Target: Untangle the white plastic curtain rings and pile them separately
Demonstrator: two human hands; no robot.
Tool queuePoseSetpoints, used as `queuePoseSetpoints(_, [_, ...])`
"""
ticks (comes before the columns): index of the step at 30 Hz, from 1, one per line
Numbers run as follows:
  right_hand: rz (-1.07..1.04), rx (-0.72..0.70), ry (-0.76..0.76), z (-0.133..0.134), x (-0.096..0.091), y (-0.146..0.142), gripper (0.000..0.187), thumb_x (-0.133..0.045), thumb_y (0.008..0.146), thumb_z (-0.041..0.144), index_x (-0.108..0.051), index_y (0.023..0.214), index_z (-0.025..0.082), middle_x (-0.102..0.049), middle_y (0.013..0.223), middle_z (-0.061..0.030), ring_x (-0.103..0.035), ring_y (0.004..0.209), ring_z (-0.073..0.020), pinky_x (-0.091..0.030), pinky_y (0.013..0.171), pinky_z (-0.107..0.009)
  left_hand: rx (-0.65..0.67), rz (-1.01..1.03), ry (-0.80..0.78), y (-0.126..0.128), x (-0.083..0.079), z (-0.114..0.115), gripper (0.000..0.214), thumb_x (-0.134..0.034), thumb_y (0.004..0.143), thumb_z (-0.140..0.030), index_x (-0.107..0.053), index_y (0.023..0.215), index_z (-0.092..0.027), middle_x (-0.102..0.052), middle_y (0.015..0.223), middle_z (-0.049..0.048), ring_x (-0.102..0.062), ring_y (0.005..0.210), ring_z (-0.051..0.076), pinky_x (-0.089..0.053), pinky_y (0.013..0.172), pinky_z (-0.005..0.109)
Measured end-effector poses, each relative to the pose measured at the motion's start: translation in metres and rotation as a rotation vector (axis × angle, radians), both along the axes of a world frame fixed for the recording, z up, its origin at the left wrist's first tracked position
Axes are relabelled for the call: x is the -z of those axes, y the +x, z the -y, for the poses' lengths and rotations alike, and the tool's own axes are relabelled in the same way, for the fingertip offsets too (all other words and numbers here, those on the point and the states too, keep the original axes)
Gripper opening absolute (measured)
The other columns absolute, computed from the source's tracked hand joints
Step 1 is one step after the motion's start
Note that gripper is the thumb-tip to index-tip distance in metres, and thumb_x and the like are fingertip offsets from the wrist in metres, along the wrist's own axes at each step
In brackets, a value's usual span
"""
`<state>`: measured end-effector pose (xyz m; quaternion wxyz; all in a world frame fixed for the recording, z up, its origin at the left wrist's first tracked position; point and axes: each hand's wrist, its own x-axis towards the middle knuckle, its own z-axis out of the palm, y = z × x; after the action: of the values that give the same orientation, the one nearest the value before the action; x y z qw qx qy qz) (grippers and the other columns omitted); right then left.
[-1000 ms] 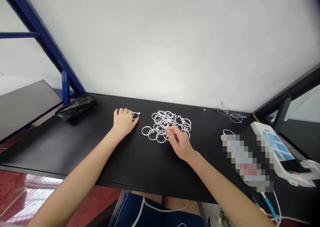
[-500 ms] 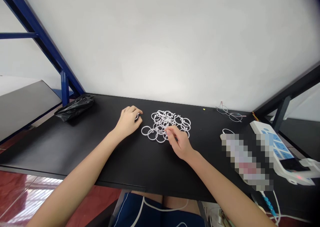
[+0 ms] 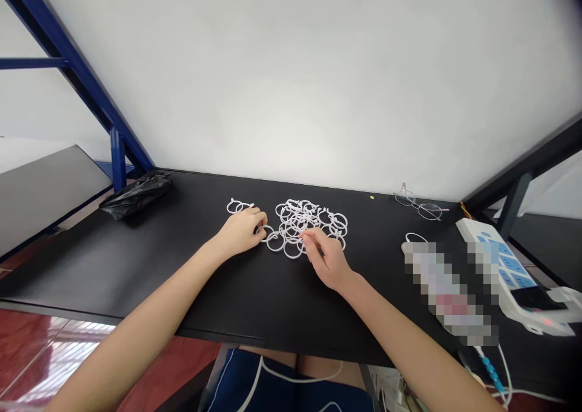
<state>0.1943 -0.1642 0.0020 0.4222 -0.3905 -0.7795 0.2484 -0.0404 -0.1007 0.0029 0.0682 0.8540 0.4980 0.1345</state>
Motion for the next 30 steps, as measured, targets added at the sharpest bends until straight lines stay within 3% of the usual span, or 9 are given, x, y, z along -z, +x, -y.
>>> queuePoseSetpoints(9, [0.01,0.005,-0.008,-0.001,0.001,0.0,0.019,-0.037,0.1,0.03,-0.052,0.096,0.02,-0.041,0.054,0.0074,-0.04,0.046,-0.009,-0.036,0.05,-0.022,0.006,0.013,0.027,0.003,0.003,0.002,0.007,-0.048,0.079,-0.021,-0.055,0.079,-0.019,-0.06,0.081,0.0024,-0.059,0.076,0.018,-0.039,0.062,0.028])
queuePoseSetpoints(17, [0.018,0.006,-0.01,0.0,0.0,0.001,0.019,-0.037,0.1,0.031,-0.052,0.096,0.02,-0.042,0.054,0.0069,-0.041,0.046,-0.0095,-0.036,0.049,-0.023,0.039,0.091,0.101,0.008,-0.003,0.007,0.017,-0.046,0.087,-0.02,-0.062,0.089,-0.019,-0.06,0.084,0.0025,-0.058,0.071,0.015,-0.042,0.063,0.026])
queuePoseSetpoints(23, [0.01,0.001,0.0,0.0,0.001,0.001,0.018,-0.037,0.1,0.029,-0.052,0.095,0.02,-0.043,0.054,0.0069,-0.041,0.046,-0.0091,-0.036,0.05,-0.022,0.083,0.245,0.202,0.007,-0.003,0.008,0.025,-0.043,0.093,-0.02,-0.068,0.1,-0.019,-0.063,0.096,0.0053,-0.059,0.072,0.013,-0.046,0.066,0.024])
queuePoseSetpoints(30, [-0.002,0.002,-0.009,0.0,0.001,0.0,0.018,-0.038,0.1,0.029,-0.052,0.095,0.02,-0.042,0.054,0.0071,-0.041,0.045,-0.0088,-0.036,0.049,-0.022,0.056,0.463,0.31,0.009,-0.006,0.011,0.021,-0.048,0.092,-0.021,-0.069,0.097,-0.018,-0.064,0.094,0.006,-0.056,0.069,0.011,-0.048,0.066,0.024])
